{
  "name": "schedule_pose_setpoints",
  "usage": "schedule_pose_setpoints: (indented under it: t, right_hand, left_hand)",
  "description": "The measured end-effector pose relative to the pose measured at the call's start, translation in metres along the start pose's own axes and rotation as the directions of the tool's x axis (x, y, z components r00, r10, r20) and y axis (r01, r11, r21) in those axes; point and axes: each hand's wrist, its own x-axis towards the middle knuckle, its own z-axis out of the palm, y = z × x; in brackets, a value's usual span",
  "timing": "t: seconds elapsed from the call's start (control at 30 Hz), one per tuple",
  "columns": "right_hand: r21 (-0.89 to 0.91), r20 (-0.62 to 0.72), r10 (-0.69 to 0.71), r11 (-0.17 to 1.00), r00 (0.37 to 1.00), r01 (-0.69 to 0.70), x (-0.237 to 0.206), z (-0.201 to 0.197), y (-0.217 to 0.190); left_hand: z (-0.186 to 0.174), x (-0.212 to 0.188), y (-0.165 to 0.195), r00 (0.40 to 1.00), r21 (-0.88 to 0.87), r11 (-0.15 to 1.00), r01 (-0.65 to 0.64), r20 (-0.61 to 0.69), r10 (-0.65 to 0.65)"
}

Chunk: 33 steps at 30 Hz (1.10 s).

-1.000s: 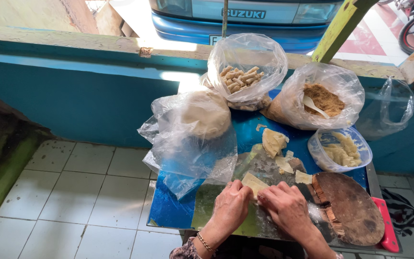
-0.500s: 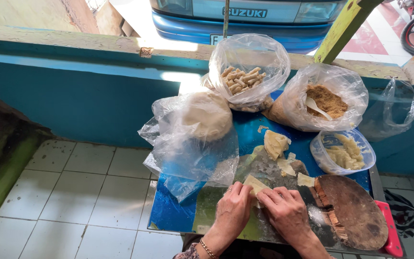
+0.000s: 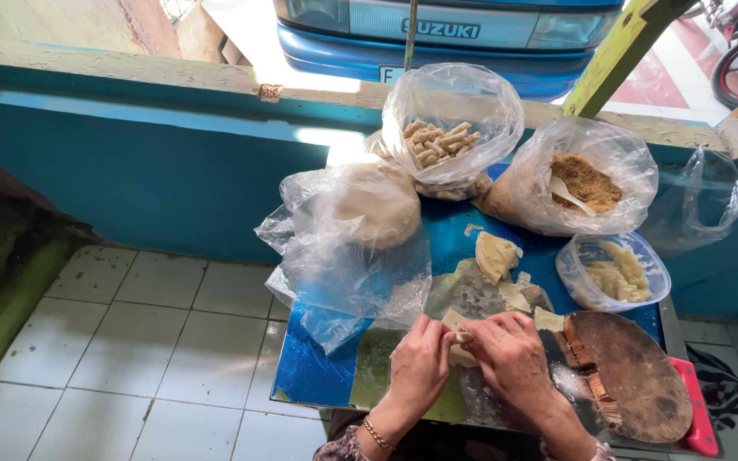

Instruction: The person sits at a table by a window filling square dough wrappers with filling scooped from a plastic container and folding each wrapper over the filling by hand, setting the folded pastries on the table as they are completed. They work through the wrappers one at a time, occasionally reaching back into the filling container.

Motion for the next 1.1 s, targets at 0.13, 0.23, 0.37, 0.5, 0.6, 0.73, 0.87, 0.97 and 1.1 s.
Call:
schedule_pose_setpoints:
  t: [0.13, 0.23, 0.37, 0.5, 0.6, 0.73, 0.87, 0.97, 1.1]
  right_hand:
    - [0.068, 0.086, -0.080, 0.995, 0.993, 0.074, 0.016, -0.020, 0.006]
    - [0.154, 0.142, -0.129, 0.982, 0.981, 0.107, 0.033, -0.028, 0.017]
    - [0.192, 0.288, -0.033, 0.981, 0.957, -0.024, 0.043, -0.017, 0.031]
    - [0.230, 0.347, 0.071, 0.960, 0.935, -0.158, 0.028, -0.004, 0.044]
    - [0.528, 0.486, 0.257, 0.675, 0.835, -0.515, 0.014, -0.002, 0.055]
    - [0.656, 0.556, 0.132, 0.537, 0.821, -0.531, -0.004, -0.005, 0.061]
    - [0.685, 0.614, 0.096, 0.429, 0.783, -0.589, -0.015, -0.004, 0.064]
    - [0.740, 0.606, 0.216, 0.200, 0.765, -0.642, -0.014, -0.003, 0.065]
    - [0.823, 0.196, 0.441, 0.412, 0.876, -0.391, 0.020, -0.017, 0.060]
  left_hand:
    - [-0.010, 0.000, 0.003, 0.996, -0.170, 0.982, 0.087, -0.004, -0.089]
    - [-0.015, -0.002, 0.003, 0.999, -0.171, 0.984, 0.040, -0.015, -0.043]
    - [-0.015, -0.005, 0.003, 0.996, -0.073, 0.994, -0.077, -0.042, 0.074]
    - [-0.016, -0.006, 0.003, 0.992, 0.011, 0.992, -0.123, -0.002, 0.123]
    - [-0.018, -0.003, 0.006, 0.990, -0.129, 0.987, -0.099, -0.112, 0.085]
    - [-0.025, -0.003, 0.011, 0.998, -0.272, 0.961, -0.042, 0.031, 0.052]
    - [-0.028, -0.003, 0.011, 0.964, -0.253, 0.951, 0.180, 0.237, -0.120]
    - [-0.028, -0.008, 0.008, 0.928, -0.282, 0.920, 0.271, 0.331, -0.172]
    - [-0.024, -0.007, 0.003, 0.952, -0.284, 0.936, 0.207, 0.278, -0.126]
